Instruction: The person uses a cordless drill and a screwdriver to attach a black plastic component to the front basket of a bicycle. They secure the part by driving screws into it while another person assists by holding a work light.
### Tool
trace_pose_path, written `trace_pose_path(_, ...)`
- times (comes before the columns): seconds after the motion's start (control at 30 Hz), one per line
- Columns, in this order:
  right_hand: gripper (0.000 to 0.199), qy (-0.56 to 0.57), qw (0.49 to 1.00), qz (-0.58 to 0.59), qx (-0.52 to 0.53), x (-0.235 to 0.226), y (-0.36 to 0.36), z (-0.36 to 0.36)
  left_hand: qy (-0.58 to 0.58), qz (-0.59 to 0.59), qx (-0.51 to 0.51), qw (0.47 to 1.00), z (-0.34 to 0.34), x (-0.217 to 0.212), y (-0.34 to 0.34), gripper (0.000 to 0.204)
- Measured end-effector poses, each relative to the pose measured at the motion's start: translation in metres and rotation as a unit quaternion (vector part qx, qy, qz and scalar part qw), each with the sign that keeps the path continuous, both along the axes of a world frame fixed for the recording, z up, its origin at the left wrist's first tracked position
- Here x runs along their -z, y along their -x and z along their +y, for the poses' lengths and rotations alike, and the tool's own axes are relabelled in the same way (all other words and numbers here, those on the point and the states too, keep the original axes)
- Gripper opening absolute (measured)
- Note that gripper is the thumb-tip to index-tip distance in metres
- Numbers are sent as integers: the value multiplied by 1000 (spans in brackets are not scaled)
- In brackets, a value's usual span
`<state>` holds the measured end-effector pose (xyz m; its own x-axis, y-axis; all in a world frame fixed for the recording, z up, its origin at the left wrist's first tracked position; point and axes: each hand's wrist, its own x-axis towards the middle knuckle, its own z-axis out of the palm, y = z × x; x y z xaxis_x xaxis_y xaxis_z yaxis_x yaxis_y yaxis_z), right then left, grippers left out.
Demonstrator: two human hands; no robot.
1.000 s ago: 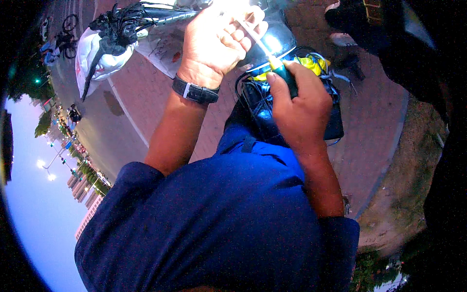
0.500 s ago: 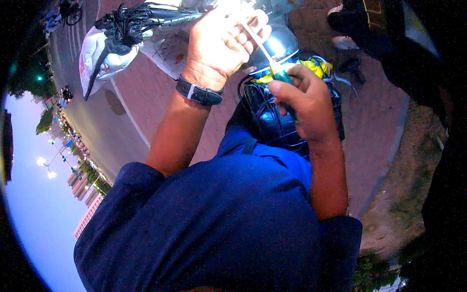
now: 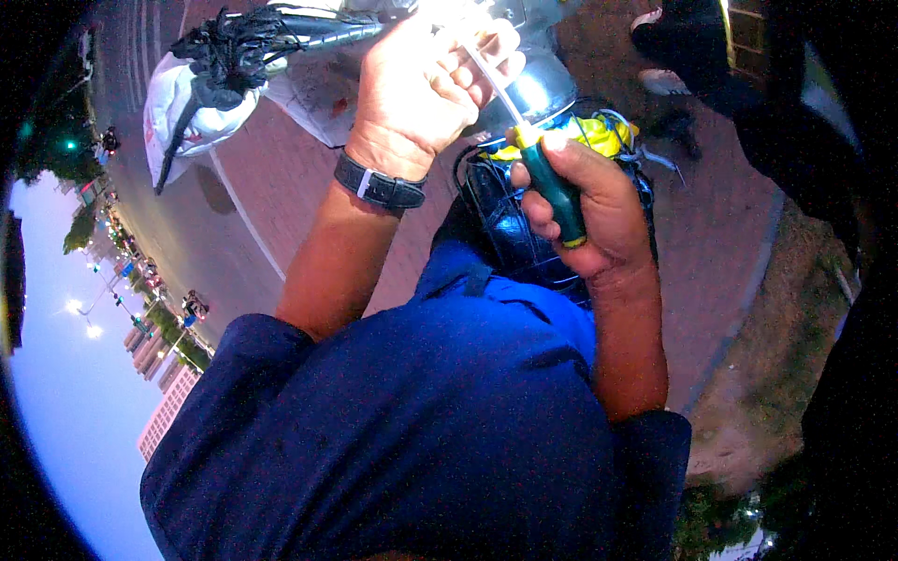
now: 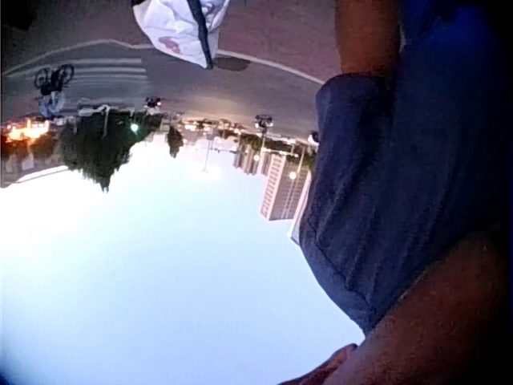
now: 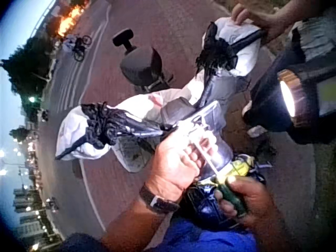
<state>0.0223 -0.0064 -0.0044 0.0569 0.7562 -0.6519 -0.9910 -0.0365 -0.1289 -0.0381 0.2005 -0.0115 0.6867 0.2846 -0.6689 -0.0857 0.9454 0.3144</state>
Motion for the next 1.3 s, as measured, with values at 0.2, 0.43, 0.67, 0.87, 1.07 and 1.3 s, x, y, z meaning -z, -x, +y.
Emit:
trace_pose_path(0.2, 23, 193, 851, -484, -59, -12, 23, 8, 13, -15, -3, 1000, 3, 2, -1, 41)
trace_pose_path(0.43, 25, 213, 744, -627, -87, -15, 29, 11, 35, -54, 11, 998, 2, 3, 2, 37)
trace_pose_path(0.67, 25, 37, 998, -40, 11, -9, 6, 4, 15, 7, -11, 1000, 0, 1, 2, 36)
trace_pose_path(0.87, 24, 182, 847, -498, -34, -17, 23, 9, 11, 7, -6, 1000, 2, 1, -2, 38)
trace_pose_path(1.07, 23, 177, 708, -680, -64, -7, 22, 13, 38, -16, 18, 999, 3, 9, 0, 35)
trace_pose_path(1.3, 33, 57, 997, -52, 10, -8, 2, 0, 22, -57, 6, 998, 1, 8, 5, 35)
